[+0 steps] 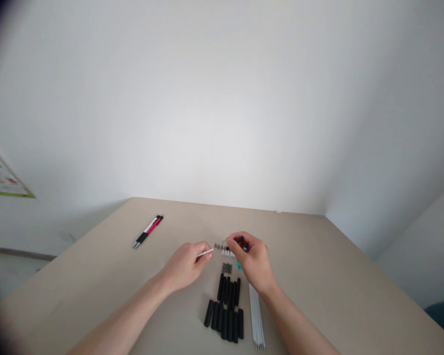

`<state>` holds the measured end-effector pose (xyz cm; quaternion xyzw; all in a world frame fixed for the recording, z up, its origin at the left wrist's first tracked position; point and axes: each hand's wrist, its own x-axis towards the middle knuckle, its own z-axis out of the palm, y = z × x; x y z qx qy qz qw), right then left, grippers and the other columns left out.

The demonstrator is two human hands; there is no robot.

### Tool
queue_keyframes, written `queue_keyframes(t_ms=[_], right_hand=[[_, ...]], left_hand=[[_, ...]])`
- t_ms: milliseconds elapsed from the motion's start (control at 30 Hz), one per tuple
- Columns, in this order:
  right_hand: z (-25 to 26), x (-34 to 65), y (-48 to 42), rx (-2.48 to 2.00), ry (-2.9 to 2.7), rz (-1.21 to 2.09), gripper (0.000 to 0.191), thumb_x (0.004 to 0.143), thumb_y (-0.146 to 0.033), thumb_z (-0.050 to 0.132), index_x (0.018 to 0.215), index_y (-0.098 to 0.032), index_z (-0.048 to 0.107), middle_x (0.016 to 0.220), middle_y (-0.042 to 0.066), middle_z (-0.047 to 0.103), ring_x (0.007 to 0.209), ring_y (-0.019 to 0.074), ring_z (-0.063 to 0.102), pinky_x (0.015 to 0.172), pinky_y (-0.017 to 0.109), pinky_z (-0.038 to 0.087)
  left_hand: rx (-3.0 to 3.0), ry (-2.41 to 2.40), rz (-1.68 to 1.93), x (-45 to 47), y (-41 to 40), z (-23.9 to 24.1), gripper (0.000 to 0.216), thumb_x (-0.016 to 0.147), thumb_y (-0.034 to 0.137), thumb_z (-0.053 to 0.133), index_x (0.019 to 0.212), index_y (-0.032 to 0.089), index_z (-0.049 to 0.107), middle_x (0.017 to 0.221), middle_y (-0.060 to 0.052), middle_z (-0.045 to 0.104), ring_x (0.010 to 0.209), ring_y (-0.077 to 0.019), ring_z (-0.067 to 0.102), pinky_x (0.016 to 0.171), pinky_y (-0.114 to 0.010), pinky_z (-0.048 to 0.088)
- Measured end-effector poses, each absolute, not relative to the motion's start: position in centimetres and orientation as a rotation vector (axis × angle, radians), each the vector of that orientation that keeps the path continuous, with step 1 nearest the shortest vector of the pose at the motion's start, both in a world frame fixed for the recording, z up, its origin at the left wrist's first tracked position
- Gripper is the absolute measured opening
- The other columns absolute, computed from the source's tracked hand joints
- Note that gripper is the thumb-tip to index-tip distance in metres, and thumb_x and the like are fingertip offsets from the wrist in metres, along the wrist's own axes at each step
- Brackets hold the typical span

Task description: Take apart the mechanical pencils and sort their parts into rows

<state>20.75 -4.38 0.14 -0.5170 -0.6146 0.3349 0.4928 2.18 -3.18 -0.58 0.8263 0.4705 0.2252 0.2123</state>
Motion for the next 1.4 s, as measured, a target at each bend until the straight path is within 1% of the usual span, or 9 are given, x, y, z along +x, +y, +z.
queue_keyframes(t_ms=[167,267,333,467,600,833,933,1100,1400], right_hand=[[0.5,20.8,-4.7,-1.313,-1.779,0.794,0.022,0.079,-0.034,0.056,0.073,-0.015,0.066,0.061,0.0,0.059,0.056,0.0118,0.05,0.052,0.022,0.038],[0.6,20.3,-5.1,-1.305,-1.854,0.793,0.02,0.08,-0.031,0.053,0.077,-0.016,0.066,0.063,0.0,0.061,0.058,0.0121,0.052,0.053,0.022,0.039],[0.5,20.2,-5.1,-1.301,-1.87,0.785,0.019,0.08,-0.03,0.053,0.078,-0.016,0.067,0.065,0.0,0.062,0.059,0.0124,0.052,0.054,0.022,0.039],[0.3,21.1,-4.5,-1.329,-1.773,0.711,0.02,0.079,-0.031,0.053,0.076,-0.016,0.066,0.064,0.001,0.062,0.058,0.0132,0.052,0.055,0.023,0.04],[0.2,22.2,-3.8,-1.378,-1.642,0.629,0.023,0.078,-0.034,0.053,0.076,-0.015,0.065,0.063,0.002,0.061,0.056,0.0136,0.05,0.052,0.024,0.039],[0.4,23.4,-3.2,-1.424,-1.507,0.536,0.025,0.077,-0.037,0.054,0.078,-0.015,0.064,0.065,0.003,0.061,0.054,0.0137,0.05,0.049,0.024,0.038],[0.5,24.1,-2.9,-1.414,-1.472,0.509,0.022,0.075,-0.035,0.057,0.079,-0.015,0.062,0.065,0.003,0.06,0.057,0.0142,0.052,0.052,0.024,0.04],[0.8,24.8,-2.5,-1.387,-1.504,0.677,0.021,0.072,-0.035,0.061,0.072,-0.014,0.061,0.062,0.003,0.061,0.058,0.0146,0.054,0.054,0.025,0.042],[0.4,24.6,-2.3,-1.333,-1.61,0.876,0.029,0.076,-0.041,0.055,0.076,-0.013,0.065,0.065,0.003,0.062,0.059,0.0142,0.054,0.05,0.023,0.04]], left_hand=[[2.174,1.212,0.765,2.6,-3.1,-0.7,0.029,0.089,0.038,0.043,0.08,0.017,0.062,0.061,0.003,0.054,0.054,-0.01,0.043,0.051,-0.02,0.026],[2.189,1.2,0.722,2.8,-3.2,-0.9,0.03,0.086,0.039,0.047,0.071,0.016,0.059,0.057,0.003,0.05,0.053,-0.0096,0.041,0.049,-0.02,0.024],[2.219,1.257,0.687,2.8,-3.2,-1.0,0.03,0.085,0.039,0.049,0.067,0.016,0.057,0.058,0.003,0.051,0.054,-0.0102,0.043,0.049,-0.021,0.025],[2.316,1.435,0.566,2.9,-3.3,-1.3,0.021,0.083,0.032,0.051,0.071,0.018,0.06,0.068,-0.001,0.06,0.063,-0.0143,0.054,0.054,-0.023,0.029],[2.383,1.547,0.456,3.5,-3.5,-1.3,0.014,0.081,0.03,0.054,0.076,0.019,0.061,0.077,-0.003,0.064,0.074,-0.0197,0.06,0.059,-0.026,0.034],[2.353,1.508,0.436,3.8,-3.7,-0.8,0.013,0.078,0.032,0.058,0.077,0.02,0.062,0.08,-0.002,0.065,0.074,-0.019,0.06,0.059,-0.026,0.035],[2.363,1.457,0.453,3.6,-3.8,-0.8,0.013,0.08,0.029,0.054,0.076,0.02,0.063,0.08,-0.003,0.065,0.073,-0.0187,0.059,0.059,-0.026,0.035],[2.38,1.397,0.462,3.8,-3.9,-0.9,0.014,0.08,0.024,0.052,0.077,0.02,0.065,0.083,-0.003,0.066,0.074,-0.0184,0.059,0.061,-0.026,0.036],[2.386,1.386,0.482,4.1,-3.9,-1.1,0.014,0.08,0.024,0.053,0.076,0.021,0.066,0.08,-0.002,0.065,0.07,-0.0162,0.057,0.06,-0.024,0.035]])
